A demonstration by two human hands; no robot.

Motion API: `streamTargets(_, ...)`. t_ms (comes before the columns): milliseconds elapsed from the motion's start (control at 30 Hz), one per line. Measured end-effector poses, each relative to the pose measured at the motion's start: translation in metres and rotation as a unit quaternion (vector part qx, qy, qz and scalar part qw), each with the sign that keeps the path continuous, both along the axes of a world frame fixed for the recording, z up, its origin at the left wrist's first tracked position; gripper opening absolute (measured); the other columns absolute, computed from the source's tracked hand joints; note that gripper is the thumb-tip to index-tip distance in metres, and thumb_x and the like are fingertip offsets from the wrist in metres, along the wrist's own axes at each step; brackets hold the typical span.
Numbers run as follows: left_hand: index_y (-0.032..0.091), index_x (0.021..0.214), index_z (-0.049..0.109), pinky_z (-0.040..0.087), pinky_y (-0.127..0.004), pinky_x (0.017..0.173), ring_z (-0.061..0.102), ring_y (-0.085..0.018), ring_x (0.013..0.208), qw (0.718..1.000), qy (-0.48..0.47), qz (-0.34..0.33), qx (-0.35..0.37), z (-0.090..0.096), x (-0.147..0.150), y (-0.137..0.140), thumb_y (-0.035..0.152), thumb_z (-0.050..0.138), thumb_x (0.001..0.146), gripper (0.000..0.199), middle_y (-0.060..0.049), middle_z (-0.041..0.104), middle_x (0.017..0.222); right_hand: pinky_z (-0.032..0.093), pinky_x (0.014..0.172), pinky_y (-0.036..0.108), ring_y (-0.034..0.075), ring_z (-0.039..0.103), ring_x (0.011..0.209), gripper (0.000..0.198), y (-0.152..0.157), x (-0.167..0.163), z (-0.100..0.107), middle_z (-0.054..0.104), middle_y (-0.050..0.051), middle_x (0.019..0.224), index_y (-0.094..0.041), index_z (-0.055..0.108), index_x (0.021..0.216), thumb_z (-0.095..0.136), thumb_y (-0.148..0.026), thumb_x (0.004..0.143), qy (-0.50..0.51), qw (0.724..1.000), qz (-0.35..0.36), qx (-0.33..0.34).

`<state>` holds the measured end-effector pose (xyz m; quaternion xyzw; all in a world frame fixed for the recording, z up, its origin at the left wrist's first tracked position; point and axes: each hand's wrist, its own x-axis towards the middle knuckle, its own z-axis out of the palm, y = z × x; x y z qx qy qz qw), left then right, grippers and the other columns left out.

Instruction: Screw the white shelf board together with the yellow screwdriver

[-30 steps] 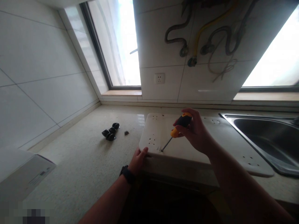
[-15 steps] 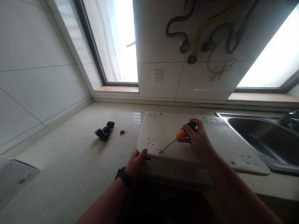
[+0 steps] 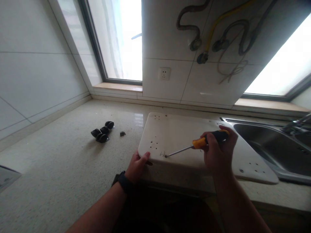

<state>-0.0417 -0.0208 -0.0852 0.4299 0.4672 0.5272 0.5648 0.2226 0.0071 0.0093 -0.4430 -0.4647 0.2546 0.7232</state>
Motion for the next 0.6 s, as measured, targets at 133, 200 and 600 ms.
streamTargets(133,0.011,0.107,0.061,0.056,-0.025,0.061,0.063,-0.013,0.074,1.0,0.021,0.007,0.017,0.001,0.002,-0.003,0.059,0.067,0.079,0.055,-0.011,0.068,0.1,0.055,0.052,0.028,0.017,0.067,0.066,0.047,-0.014,0.0,0.001,0.065,-0.003,0.084,-0.03,0.04,0.124,0.069,-0.026,0.086,-0.076,0.992,0.003,0.101)
streamTargets(200,0.012,0.104,0.062,0.054,-0.023,0.061,0.061,-0.011,0.07,0.999,0.036,0.012,0.03,0.003,0.004,-0.006,0.058,0.066,0.08,0.052,-0.009,0.069,0.095,0.057,0.057,0.032,0.018,0.069,0.064,0.046,-0.023,-0.001,0.009,0.066,-0.003,0.084,-0.028,0.04,0.122,0.067,-0.019,0.086,-0.122,0.98,0.021,0.158)
streamTargets(600,0.012,0.102,0.062,0.054,-0.027,0.065,0.062,-0.014,0.073,0.996,0.067,0.022,0.06,0.003,0.009,-0.017,0.062,0.063,0.082,0.055,-0.008,0.069,0.093,0.059,0.057,0.034,0.018,0.071,0.069,0.06,-0.058,-0.007,0.037,0.066,-0.002,0.092,-0.028,0.038,0.125,0.064,-0.002,0.078,-0.242,0.931,0.07,0.264)
